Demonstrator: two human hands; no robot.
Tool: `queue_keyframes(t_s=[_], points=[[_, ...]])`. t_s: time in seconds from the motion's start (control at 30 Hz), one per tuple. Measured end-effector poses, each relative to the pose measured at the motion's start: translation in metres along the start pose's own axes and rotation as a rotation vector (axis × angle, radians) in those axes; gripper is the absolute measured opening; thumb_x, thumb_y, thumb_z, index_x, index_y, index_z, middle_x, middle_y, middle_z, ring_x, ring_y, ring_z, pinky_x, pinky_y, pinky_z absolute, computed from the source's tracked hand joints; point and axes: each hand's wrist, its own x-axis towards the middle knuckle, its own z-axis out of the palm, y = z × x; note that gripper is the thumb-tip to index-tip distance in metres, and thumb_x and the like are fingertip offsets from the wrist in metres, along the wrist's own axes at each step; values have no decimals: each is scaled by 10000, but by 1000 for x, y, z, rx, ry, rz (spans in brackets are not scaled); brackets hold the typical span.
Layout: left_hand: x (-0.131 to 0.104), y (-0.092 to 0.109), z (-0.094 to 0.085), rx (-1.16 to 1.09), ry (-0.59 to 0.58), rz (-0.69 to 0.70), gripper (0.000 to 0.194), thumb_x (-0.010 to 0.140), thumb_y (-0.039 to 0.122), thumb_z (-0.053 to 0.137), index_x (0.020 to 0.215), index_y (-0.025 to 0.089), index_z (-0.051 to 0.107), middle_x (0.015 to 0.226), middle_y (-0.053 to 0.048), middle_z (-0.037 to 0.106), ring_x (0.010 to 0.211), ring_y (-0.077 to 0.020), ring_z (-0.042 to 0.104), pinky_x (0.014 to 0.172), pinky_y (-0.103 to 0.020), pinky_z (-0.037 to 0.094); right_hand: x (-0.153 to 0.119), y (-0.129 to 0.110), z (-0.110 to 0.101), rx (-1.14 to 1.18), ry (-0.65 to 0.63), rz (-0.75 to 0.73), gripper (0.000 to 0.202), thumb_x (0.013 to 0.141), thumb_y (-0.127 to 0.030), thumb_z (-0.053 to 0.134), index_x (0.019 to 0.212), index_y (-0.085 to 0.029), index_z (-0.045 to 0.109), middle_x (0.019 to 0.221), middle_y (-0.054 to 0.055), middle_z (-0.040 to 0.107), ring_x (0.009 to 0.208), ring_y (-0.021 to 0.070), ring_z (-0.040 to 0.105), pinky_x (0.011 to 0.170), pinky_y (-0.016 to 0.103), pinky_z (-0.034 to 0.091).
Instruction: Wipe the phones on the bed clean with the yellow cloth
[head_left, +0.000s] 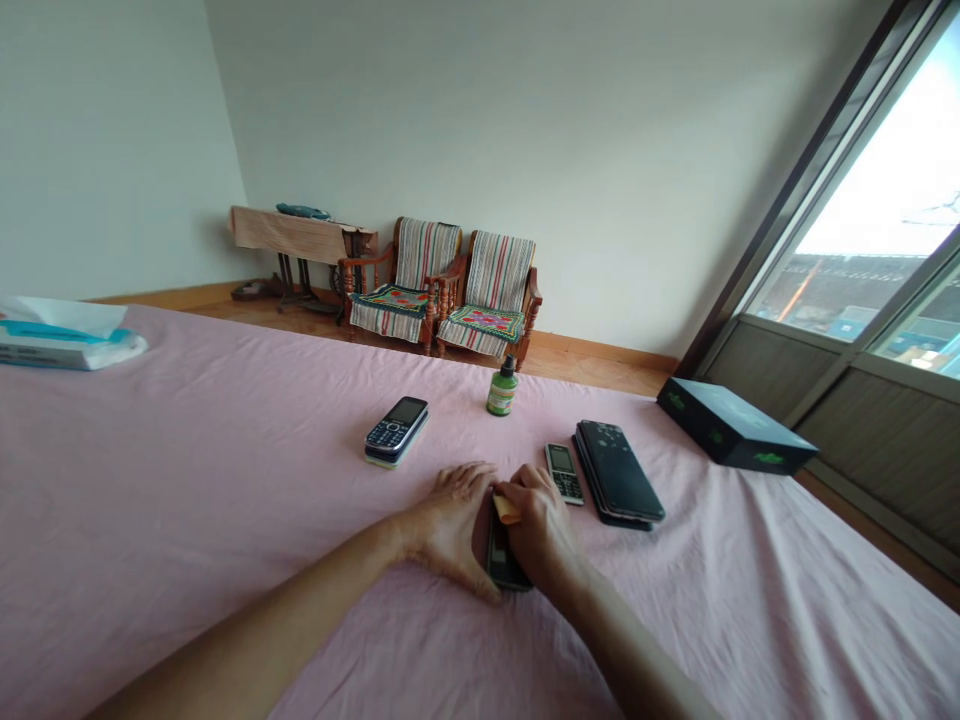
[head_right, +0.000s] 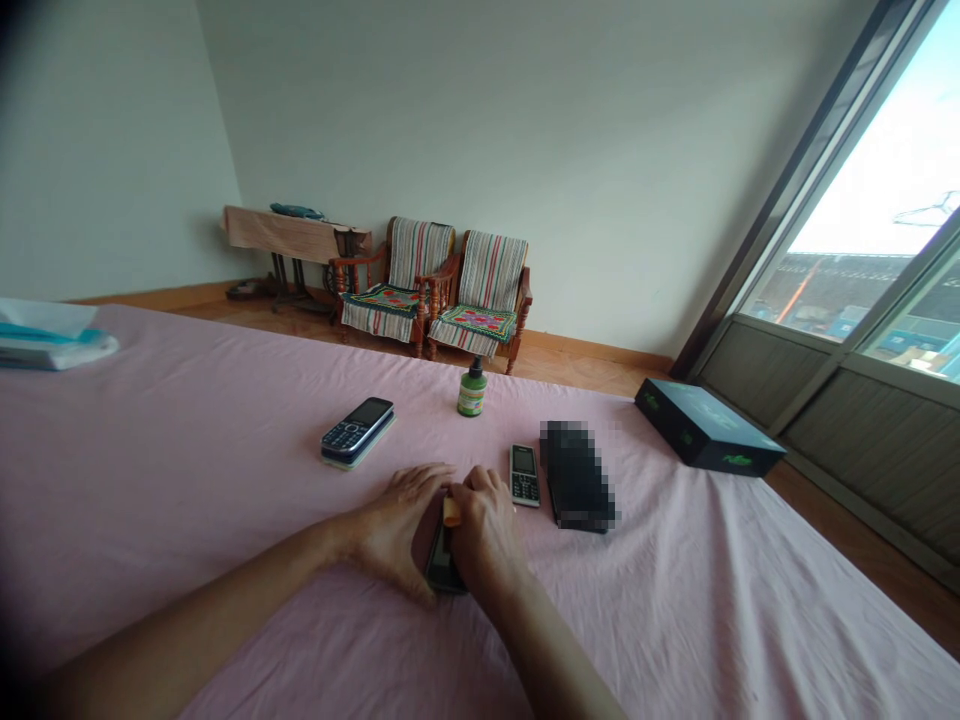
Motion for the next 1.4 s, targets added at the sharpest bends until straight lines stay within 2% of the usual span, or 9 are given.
queue_keyframes(t_s=[0.17, 0.4, 0.47, 0.63, 0.8, 0.97, 1.23, 1.33, 1.4], points=[[0, -3, 3, 5, 10, 6, 1214, 356, 554, 818, 1376, 152, 297, 1465, -204, 304, 1361, -403, 253, 1121, -513, 195, -17, -9, -8, 121, -53, -40, 271, 746, 39, 520, 726, -180, 679, 829, 46, 573, 821, 175, 512, 694, 261, 378], [-1, -4, 5, -13, 39, 39, 1118, 378, 538, 843, 1334, 185, 383, 1462, -180, 333, 1349, -393, 287, 1112, -519, 207, -61, -20, -29, 340, -150, -69, 292, 747, -1, 532, 763, -219, 726, 823, 37, 591, 773, 170, 561, 615, 253, 389], [-3, -2, 2, -15, 32, 27, 1118, 398, 552, 841, 1351, 194, 377, 1473, -178, 318, 1356, -395, 272, 1109, -525, 210, -57, -15, -37, 448, -161, 5, 261, 752, -48, 551, 723, -222, 743, 803, 35, 609, 727, 157, 581, 605, 246, 407], [-14, 10, -2, -30, 60, 38, 1181, 428, 548, 845, 1415, 189, 305, 1478, -174, 292, 1357, -403, 243, 1105, -542, 209, -33, 9, -40, 575, -1, 229, 147, 756, -211, 620, 725, -190, 762, 689, 29, 622, 676, 161, 571, 617, 263, 410], [-19, 30, 4, -125, 149, 111, 786, 505, 394, 850, 1202, 212, 533, 1246, -97, 474, 1159, -311, 459, 1007, -425, 394, -27, 15, -20, 780, 31, 384, 172, 714, -257, 626, 697, -138, 748, 652, 31, 627, 600, 138, 533, 538, 236, 377], [-16, 41, 10, -210, 253, 118, 524, 625, 169, 741, 1110, 220, 548, 1076, -49, 528, 1032, -245, 514, 937, -359, 435, -22, 6, -18, 989, 91, 511, 152, 629, -232, 624, 665, -121, 722, 572, 5, 599, 525, 108, 482, 495, 215, 329], [-17, 40, 5, -265, 307, 66, 476, 672, 185, 704, 1123, 215, 554, 1014, -39, 546, 971, -236, 551, 860, -330, 479, -10, -13, -36, 1105, 133, 513, 187, 589, -255, 664, 706, -129, 739, 599, 14, 637, 553, 123, 514, 516, 224, 361], [-20, 39, 4, -233, 307, 13, 452, 731, 177, 640, 1171, 226, 552, 1026, -40, 562, 966, -236, 575, 847, -322, 486, -9, -6, -36, 1072, 136, 473, 228, 629, -295, 667, 761, -130, 754, 625, 28, 649, 550, 127, 524, 502, 223, 371], [-21, 37, 4, -220, 314, -4, 398, 788, 160, 571, 1178, 238, 567, 1033, -39, 586, 984, -236, 585, 879, -325, 475, -7, 5, -34, 934, 227, 426, 277, 683, -348, 639, 809, -135, 763, 674, 47, 662, 568, 140, 547, 503, 232, 398]])
